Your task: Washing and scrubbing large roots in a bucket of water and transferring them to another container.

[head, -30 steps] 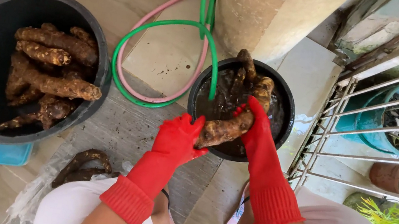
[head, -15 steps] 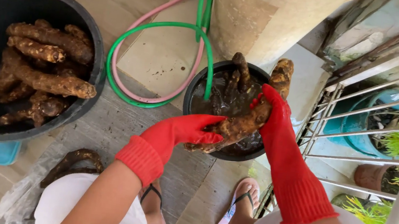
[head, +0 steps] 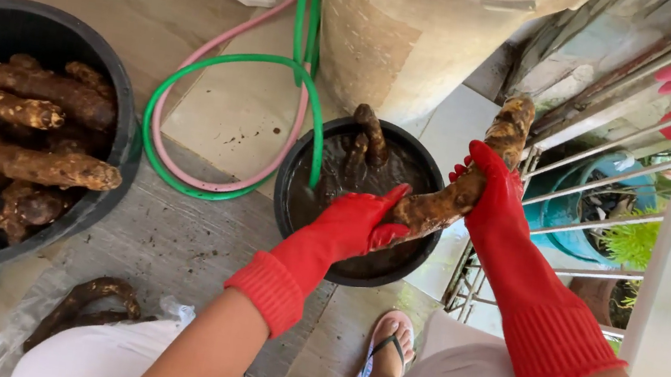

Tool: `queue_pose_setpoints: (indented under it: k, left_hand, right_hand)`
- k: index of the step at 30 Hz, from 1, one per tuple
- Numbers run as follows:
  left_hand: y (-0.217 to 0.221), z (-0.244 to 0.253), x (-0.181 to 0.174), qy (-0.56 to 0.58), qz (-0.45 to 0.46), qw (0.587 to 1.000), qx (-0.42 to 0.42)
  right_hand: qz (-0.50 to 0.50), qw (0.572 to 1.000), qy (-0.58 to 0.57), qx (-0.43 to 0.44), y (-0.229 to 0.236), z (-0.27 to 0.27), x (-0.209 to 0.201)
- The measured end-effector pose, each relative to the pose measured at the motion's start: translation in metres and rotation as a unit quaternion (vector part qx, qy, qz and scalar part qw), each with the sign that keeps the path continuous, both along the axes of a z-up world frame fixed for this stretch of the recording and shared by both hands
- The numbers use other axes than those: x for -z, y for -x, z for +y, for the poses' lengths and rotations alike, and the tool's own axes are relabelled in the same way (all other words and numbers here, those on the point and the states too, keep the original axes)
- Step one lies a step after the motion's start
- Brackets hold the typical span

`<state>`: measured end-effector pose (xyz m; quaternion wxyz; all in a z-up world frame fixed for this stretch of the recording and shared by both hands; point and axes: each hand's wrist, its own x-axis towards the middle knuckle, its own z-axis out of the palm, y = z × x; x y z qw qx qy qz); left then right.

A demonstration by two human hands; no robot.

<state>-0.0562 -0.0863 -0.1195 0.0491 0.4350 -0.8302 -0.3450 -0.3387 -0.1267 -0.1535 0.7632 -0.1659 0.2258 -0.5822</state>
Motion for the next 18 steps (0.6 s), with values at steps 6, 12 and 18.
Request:
queue_pose_setpoints:
  k: [6, 12, 18]
  left_hand:
    - [0.04, 0.003, 0.107, 0.01, 0.249, 0.967, -0.049]
    - [0.057, -0.006, 0.166, -0.093, 0.354, 0.748, -0.553]
    - [0.102, -0.02, 0.135, -0.325, 0.69, 0.285, -0.58]
  right_hand:
    - [0.034, 0.999, 0.023, 0.004, 0.029, -0.002, 0.037]
    - [0.406, 0.86, -0.164, 0.263, -0.002, 0.002, -0.001]
    - [0.384, 0.855, -0.171, 0.303, -0.03, 0.007, -0.012]
